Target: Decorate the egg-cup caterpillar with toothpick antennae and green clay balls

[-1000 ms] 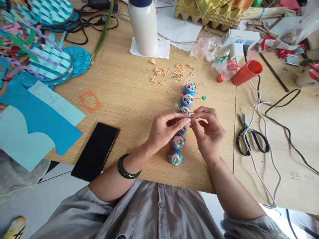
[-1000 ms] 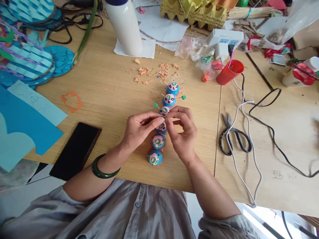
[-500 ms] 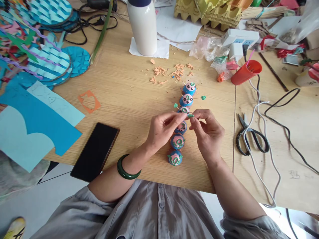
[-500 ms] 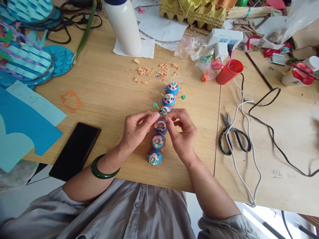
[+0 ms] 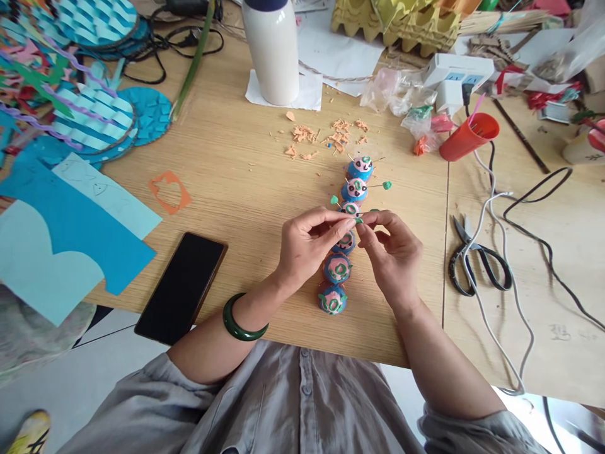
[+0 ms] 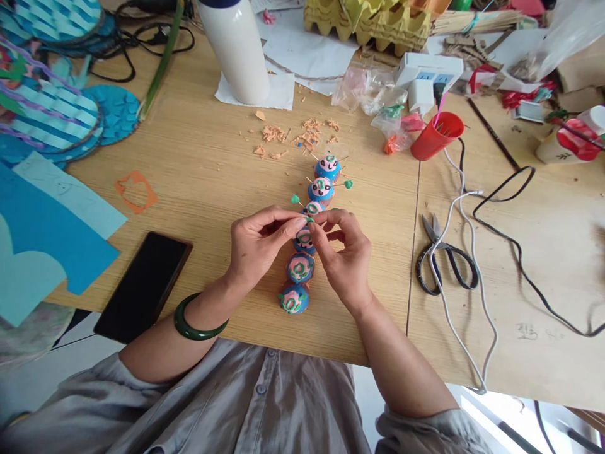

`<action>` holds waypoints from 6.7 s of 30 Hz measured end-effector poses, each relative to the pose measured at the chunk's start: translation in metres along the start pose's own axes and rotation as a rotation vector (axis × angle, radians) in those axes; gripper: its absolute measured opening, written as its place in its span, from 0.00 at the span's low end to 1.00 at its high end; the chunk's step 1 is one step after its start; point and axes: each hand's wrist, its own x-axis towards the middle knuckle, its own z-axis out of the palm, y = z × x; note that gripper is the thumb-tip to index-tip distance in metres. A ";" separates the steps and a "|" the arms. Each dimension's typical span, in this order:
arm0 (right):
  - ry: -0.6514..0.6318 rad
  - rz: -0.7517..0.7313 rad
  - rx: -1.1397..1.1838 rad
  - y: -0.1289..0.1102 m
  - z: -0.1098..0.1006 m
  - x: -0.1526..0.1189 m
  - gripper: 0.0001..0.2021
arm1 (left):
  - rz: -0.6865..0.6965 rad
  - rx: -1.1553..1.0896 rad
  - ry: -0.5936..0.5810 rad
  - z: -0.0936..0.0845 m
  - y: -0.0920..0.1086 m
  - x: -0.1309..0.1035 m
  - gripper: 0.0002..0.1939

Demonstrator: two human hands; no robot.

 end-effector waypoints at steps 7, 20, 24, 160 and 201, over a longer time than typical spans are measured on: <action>-0.015 -0.013 -0.017 0.001 -0.001 0.000 0.06 | -0.110 -0.082 -0.040 0.001 0.001 -0.001 0.15; 0.035 0.050 0.037 -0.001 0.000 0.002 0.09 | -0.092 -0.052 -0.027 0.000 0.000 -0.002 0.12; 0.055 0.036 0.040 -0.001 0.000 0.003 0.10 | -0.192 -0.118 -0.047 0.002 -0.001 -0.002 0.16; 0.006 0.202 0.107 -0.008 -0.001 0.005 0.13 | -0.253 -0.169 -0.036 0.001 -0.008 0.000 0.17; 0.421 0.120 0.067 0.033 -0.018 0.033 0.08 | 0.000 0.281 0.022 -0.017 -0.003 0.074 0.12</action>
